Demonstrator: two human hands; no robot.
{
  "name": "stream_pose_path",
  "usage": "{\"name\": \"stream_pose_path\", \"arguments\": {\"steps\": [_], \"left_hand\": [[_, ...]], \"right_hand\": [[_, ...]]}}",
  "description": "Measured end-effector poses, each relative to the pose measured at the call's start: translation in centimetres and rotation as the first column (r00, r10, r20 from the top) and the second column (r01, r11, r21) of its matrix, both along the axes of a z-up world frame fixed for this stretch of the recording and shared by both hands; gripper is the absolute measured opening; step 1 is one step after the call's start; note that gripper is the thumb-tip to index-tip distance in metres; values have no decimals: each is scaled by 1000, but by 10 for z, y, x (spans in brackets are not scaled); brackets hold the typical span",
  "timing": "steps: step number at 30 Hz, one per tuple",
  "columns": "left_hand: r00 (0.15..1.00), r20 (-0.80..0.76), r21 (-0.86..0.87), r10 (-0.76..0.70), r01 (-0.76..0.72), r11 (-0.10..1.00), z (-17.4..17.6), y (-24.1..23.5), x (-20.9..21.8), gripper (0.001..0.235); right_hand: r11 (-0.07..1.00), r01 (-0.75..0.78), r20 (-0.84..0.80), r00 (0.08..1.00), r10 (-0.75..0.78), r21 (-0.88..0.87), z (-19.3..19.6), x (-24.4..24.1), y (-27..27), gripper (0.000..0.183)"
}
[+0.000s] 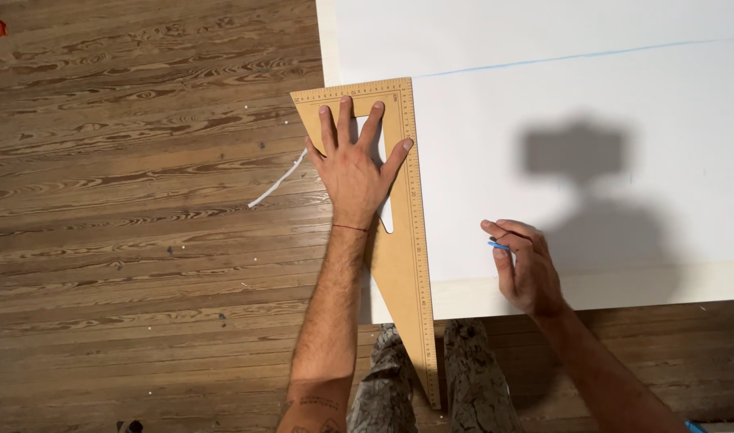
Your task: Marking patterns on a large sheet using a triangle ruler and chalk
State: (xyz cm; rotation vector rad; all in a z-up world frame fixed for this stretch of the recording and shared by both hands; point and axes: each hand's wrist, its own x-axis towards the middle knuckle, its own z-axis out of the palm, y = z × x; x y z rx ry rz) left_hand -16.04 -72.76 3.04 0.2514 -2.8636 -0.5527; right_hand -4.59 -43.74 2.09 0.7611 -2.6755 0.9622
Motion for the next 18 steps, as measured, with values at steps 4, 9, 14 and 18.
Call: {"name": "stream_pose_path", "arguments": {"steps": [4,9,14,18], "left_hand": [[1000,-22,16,-14,15,1000,-2,-3,-4,68],[999,-24,19,-27,27,999,-4,-6,-1,69],[996,66,-11,-52,53,999,9,-7,-2,76],[998,55,-3,-33,33,999,11,-7,-3,74]], "right_hand": [[1000,11,13,1000,-10,-12,0,-4,-1,11],[1000,5,13,1000,-4,-26,-2,0,1,13],[1000,12,100,995,-9,-28,5,4,1,27],[998,-6,60,998,10,-61,14,1,-4,18]]}}
